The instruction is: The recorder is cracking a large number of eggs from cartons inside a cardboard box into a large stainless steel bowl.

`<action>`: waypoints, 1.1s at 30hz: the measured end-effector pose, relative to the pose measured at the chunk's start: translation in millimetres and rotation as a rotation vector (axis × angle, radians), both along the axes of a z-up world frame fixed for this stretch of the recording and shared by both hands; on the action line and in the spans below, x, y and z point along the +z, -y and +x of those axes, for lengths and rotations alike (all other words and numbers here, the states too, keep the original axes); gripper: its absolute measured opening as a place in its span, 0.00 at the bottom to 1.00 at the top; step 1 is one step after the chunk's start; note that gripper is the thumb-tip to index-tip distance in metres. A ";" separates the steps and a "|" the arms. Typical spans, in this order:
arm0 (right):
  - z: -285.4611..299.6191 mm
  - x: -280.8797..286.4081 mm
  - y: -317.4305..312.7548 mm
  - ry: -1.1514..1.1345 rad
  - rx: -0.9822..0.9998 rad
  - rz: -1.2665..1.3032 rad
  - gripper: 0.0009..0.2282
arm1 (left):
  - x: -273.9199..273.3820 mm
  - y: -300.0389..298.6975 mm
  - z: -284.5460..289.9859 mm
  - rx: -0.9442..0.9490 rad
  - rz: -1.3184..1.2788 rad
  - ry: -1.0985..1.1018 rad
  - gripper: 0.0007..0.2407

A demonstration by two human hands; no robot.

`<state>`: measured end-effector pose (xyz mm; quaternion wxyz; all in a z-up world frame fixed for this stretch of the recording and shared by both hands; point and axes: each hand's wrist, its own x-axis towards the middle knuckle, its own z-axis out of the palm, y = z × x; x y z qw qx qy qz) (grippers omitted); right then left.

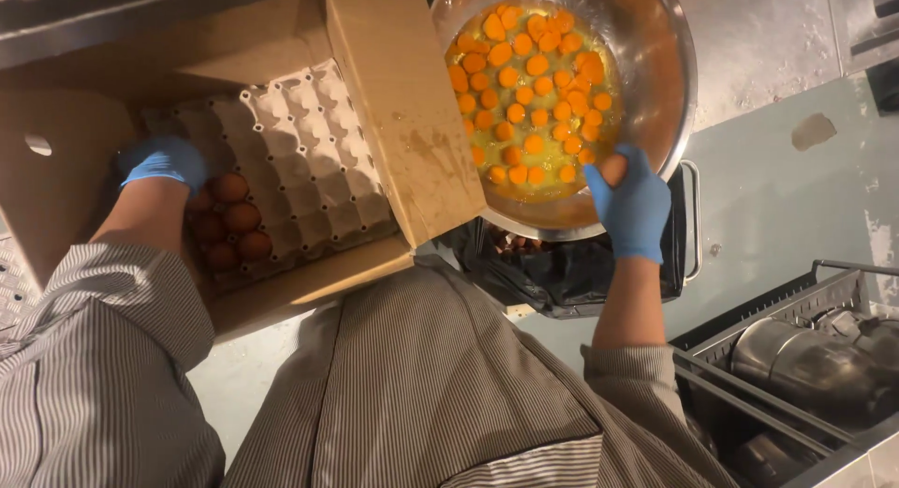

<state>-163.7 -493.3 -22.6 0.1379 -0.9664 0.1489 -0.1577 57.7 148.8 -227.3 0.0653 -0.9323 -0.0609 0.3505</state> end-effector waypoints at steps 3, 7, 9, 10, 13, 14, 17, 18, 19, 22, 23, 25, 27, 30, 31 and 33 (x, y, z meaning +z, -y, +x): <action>8.4 6.6 -2.3 -0.057 0.016 -0.123 0.19 | -28.3 -10.1 4.0 -0.019 0.105 0.111 0.16; -7.2 15.6 26.8 0.052 -0.114 -0.119 0.20 | -2.7 -3.8 6.1 -0.229 0.198 0.099 0.14; -29.0 21.6 42.9 0.164 -0.168 -0.084 0.21 | 55.3 15.8 -7.4 -0.276 0.126 0.208 0.14; -40.9 24.4 47.2 0.173 -0.241 -0.052 0.20 | 106.9 37.4 -14.8 -0.281 0.112 0.171 0.15; -60.5 35.2 49.7 0.114 -0.322 -0.064 0.24 | 250.5 102.0 -47.3 -0.288 0.006 0.242 0.17; -67.1 38.5 47.7 0.034 -0.337 -0.108 0.28 | 297.6 121.1 -65.0 -0.300 -0.087 0.337 0.17; -77.7 39.2 33.4 -0.022 -0.216 -0.161 0.33 | 356.7 165.8 -104.4 -0.427 -0.398 0.480 0.15; -70.0 44.0 11.4 -0.021 -0.207 -0.161 0.33 | 366.4 185.0 -112.8 -0.418 -0.395 0.482 0.15; -62.9 48.8 -10.7 0.082 -0.066 -0.012 0.31 | 375.9 204.3 -121.1 -0.437 -0.662 0.464 0.14; -41.8 80.7 -96.6 0.322 0.318 0.195 0.33 | 367.7 265.7 -143.8 -0.537 -1.153 0.335 0.11; -33.1 93.4 -130.9 0.464 0.551 0.258 0.37 | 360.2 284.8 -148.9 -0.635 -1.365 0.217 0.08; -38.4 65.1 -127.2 0.462 0.567 0.310 0.33 | 345.1 309.6 -155.0 -0.646 -1.319 0.236 0.09; -42.3 48.3 -119.5 0.444 0.585 0.382 0.29 | 336.5 310.0 -156.1 -0.636 -1.264 0.239 0.11; -40.1 19.6 -81.7 0.249 0.256 0.314 0.17 | 334.4 267.8 -138.1 -0.536 -1.125 0.427 0.17; -42.7 -2.7 -58.6 0.254 0.194 0.408 0.16 | 335.1 246.6 -129.5 -0.437 -1.040 0.442 0.19; -46.7 -29.7 -30.0 0.258 0.132 0.505 0.14 | 321.5 204.3 -110.5 -0.338 -0.948 0.456 0.21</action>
